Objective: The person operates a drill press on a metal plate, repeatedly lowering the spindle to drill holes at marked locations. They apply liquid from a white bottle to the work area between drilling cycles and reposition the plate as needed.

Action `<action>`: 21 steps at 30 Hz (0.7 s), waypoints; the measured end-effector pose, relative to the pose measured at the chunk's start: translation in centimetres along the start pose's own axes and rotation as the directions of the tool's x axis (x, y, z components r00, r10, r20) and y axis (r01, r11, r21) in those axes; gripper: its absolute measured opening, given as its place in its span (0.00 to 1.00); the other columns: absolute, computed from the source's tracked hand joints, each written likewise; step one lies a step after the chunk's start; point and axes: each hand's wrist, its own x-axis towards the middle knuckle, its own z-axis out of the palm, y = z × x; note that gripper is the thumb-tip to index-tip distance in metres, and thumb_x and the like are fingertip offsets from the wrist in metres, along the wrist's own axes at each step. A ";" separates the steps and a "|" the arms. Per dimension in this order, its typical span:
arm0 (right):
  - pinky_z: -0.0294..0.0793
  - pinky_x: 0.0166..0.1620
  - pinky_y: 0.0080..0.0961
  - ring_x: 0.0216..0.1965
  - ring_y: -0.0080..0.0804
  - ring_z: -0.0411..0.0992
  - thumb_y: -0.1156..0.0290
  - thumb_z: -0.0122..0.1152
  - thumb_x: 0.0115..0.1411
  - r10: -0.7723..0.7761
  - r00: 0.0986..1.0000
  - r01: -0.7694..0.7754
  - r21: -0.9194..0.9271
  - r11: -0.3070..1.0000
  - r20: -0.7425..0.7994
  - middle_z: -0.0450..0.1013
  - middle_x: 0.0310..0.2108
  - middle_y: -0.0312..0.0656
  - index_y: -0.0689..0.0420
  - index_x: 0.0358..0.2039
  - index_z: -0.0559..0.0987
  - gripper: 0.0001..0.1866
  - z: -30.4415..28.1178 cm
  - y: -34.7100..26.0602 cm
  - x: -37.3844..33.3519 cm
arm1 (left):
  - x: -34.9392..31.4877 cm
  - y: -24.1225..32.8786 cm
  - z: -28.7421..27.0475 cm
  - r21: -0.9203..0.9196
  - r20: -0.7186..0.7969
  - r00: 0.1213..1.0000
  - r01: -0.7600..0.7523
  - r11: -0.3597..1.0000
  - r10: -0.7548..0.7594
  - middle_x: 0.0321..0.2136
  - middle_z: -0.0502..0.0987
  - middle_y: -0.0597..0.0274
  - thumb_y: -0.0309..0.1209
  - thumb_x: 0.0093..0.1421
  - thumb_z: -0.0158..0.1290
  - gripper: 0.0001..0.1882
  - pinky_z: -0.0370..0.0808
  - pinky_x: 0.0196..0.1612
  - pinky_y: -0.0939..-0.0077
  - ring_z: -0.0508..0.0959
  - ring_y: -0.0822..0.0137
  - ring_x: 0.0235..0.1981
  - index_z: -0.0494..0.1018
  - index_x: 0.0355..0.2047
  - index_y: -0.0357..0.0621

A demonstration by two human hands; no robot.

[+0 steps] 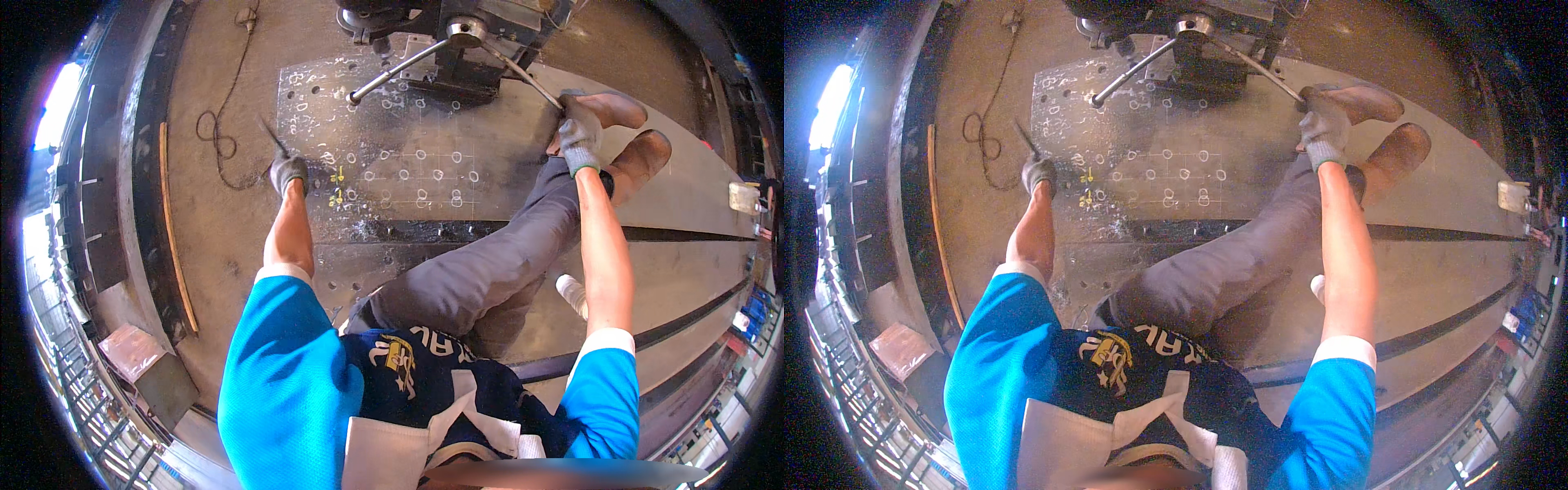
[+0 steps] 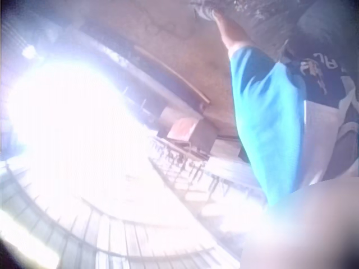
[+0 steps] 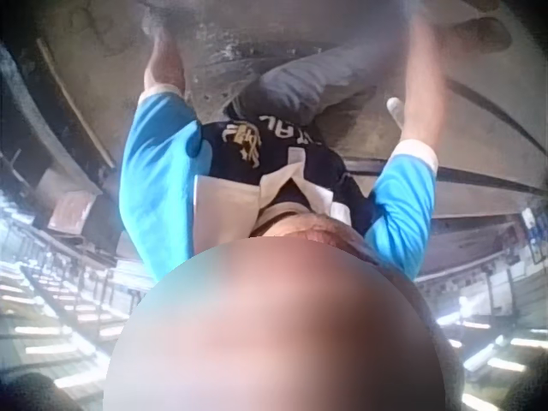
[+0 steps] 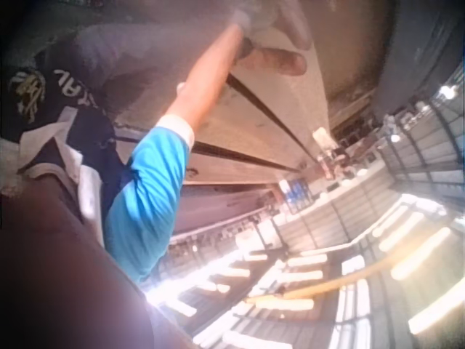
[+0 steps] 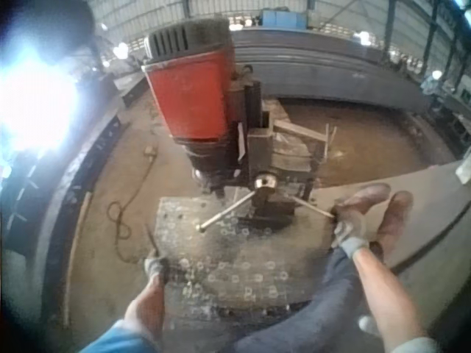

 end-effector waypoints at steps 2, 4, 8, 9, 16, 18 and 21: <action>0.79 0.48 0.44 0.47 0.50 0.80 0.67 0.60 0.60 -0.009 1.000 0.010 -0.056 0.998 0.030 0.81 0.41 0.52 0.50 0.46 0.79 0.14 0.9 0.7 0.9 | -0.9 -1.7 -0.4 0.043 -0.048 0.994 0.097 0.994 -0.095 0.41 0.83 0.41 0.42 0.66 0.54 0.17 0.77 0.46 0.54 0.84 0.43 0.43 0.81 0.48 0.47; 0.80 0.46 0.44 0.45 0.50 0.81 0.69 0.60 0.59 -0.079 0.994 0.089 -0.141 0.986 0.074 0.81 0.40 0.52 0.51 0.45 0.79 0.13 2.0 1.5 2.3 | -4.3 -2.0 1.4 -0.098 0.040 0.999 -0.002 0.995 0.006 0.42 0.83 0.42 0.47 0.67 0.52 0.20 0.76 0.45 0.53 0.83 0.41 0.43 0.82 0.47 0.47; 0.77 0.53 0.41 0.51 0.48 0.79 0.60 0.53 0.65 -0.149 0.988 0.145 -0.090 0.985 -0.043 0.80 0.48 0.50 0.46 0.53 0.79 0.18 3.3 2.4 1.8 | -10.1 -1.6 4.2 0.383 0.492 0.844 -0.431 0.817 0.214 0.40 0.83 0.42 0.54 0.70 0.44 0.23 0.77 0.45 0.44 0.82 0.39 0.43 0.79 0.50 0.57; 0.75 0.57 0.40 0.54 0.47 0.77 0.55 0.50 0.67 -0.065 0.995 0.060 -0.071 0.996 -0.071 0.79 0.53 0.48 0.44 0.57 0.78 0.21 3.1 2.5 1.3 | -10.7 -2.0 4.0 0.384 0.549 0.801 -0.495 0.780 0.238 0.40 0.83 0.43 0.54 0.70 0.43 0.22 0.77 0.45 0.43 0.83 0.40 0.42 0.79 0.49 0.57; 0.77 0.52 0.43 0.52 0.51 0.78 0.64 0.53 0.63 -0.182 0.982 0.182 -0.011 0.983 0.044 0.80 0.50 0.50 0.49 0.54 0.80 0.19 0.6 2.1 1.2 | -5.0 -9.5 -5.8 0.228 -0.168 0.935 0.344 0.911 -0.311 0.40 0.84 0.45 0.42 0.65 0.53 0.17 0.77 0.42 0.50 0.84 0.43 0.41 0.81 0.47 0.47; 0.77 0.50 0.44 0.51 0.51 0.78 0.64 0.53 0.63 -0.250 0.960 0.255 -0.029 0.966 0.125 0.80 0.48 0.50 0.49 0.53 0.80 0.18 0.4 2.3 1.7 | -6.5 -8.9 -4.4 0.248 -0.164 0.979 0.163 0.955 -0.125 0.40 0.84 0.45 0.43 0.65 0.53 0.18 0.78 0.42 0.52 0.85 0.44 0.41 0.80 0.47 0.45; 0.77 0.48 0.45 0.49 0.52 0.79 0.64 0.53 0.63 -0.295 0.955 0.293 0.031 0.955 0.044 0.80 0.45 0.52 0.48 0.51 0.80 0.17 0.4 2.2 1.5 | -11.9 -5.9 0.0 0.027 0.025 0.999 -0.042 0.999 0.041 0.40 0.83 0.42 0.46 0.68 0.52 0.19 0.77 0.46 0.49 0.82 0.39 0.45 0.79 0.49 0.47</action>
